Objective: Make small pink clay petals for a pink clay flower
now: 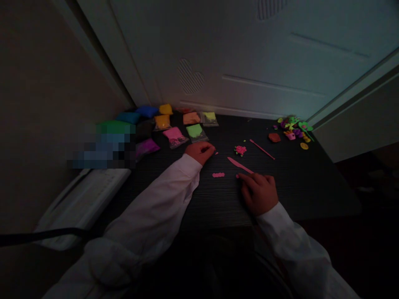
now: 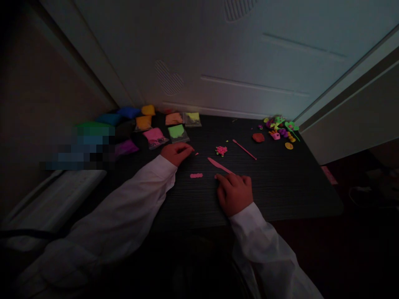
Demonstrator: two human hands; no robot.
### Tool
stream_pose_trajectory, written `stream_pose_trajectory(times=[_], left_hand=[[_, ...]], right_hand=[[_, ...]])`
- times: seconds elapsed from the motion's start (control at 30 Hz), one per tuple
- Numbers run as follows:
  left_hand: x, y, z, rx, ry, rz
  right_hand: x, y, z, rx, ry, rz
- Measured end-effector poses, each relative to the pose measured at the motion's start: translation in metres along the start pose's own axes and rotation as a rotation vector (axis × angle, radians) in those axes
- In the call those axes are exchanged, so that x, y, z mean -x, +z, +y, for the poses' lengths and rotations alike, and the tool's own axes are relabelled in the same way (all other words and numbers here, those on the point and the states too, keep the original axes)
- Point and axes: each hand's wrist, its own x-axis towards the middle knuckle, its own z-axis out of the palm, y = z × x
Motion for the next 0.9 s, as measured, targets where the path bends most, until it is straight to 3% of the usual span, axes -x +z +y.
stream_pose_trajectory(times=[0.27,0.9], left_hand=[[0.0003,0.0000,0.0010,0.016,0.002,-0.002],[0.0005,-0.0001,-0.0011,0.002,0.014,-0.011]], right_hand=[[-0.0010,-0.0012,-0.0010,-0.007,0.005,-0.042],[-0.0011,-0.0033,-0.0050,0.035,-0.004,-0.007]])
